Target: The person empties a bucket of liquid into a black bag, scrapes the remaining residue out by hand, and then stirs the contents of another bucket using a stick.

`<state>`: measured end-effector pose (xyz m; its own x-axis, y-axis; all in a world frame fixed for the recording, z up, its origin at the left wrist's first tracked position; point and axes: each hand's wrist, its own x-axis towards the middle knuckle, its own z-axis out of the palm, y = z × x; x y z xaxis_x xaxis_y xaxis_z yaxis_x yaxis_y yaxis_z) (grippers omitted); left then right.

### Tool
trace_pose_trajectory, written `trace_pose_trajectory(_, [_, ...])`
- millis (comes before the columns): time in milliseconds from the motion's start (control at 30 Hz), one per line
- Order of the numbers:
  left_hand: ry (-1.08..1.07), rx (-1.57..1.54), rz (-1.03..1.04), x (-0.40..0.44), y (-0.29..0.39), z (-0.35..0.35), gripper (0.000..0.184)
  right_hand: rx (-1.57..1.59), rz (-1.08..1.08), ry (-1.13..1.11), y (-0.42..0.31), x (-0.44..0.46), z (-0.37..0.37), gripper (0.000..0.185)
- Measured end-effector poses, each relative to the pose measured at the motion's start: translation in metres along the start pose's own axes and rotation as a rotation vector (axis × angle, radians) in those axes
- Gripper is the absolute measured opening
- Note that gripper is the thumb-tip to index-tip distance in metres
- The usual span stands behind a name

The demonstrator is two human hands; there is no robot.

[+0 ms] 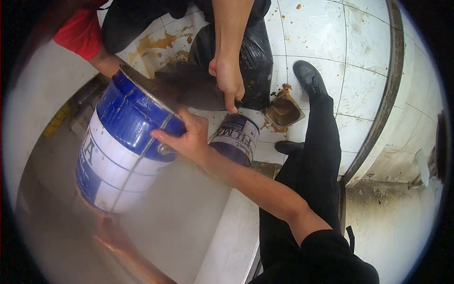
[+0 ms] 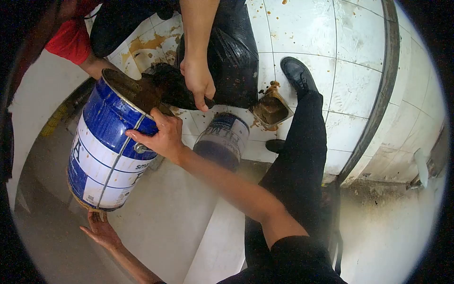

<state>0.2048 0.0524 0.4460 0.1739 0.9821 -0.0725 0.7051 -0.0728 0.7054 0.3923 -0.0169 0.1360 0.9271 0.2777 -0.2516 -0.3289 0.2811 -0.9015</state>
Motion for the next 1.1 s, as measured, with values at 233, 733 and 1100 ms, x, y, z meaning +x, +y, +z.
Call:
trace_pose_trajectory(233, [-0.086, -0.068, 0.008, 0.005, -0.003, -0.016, 0.067, -0.054, 0.020, -0.007, 0.001, 0.000, -0.002, 0.050])
trace_pose_trajectory(733, [-0.033, 0.055, 0.060, 0.007, 0.005, -0.001, 0.078, -0.056, -0.022, 0.031, -0.001, -0.001, -0.002, 0.052])
trace_pose_trajectory(1100, [-0.047, 0.018, 0.046, 0.010, 0.009, -0.001, 0.078, -0.096, -0.009, 0.010, -0.006, -0.005, -0.004, 0.053])
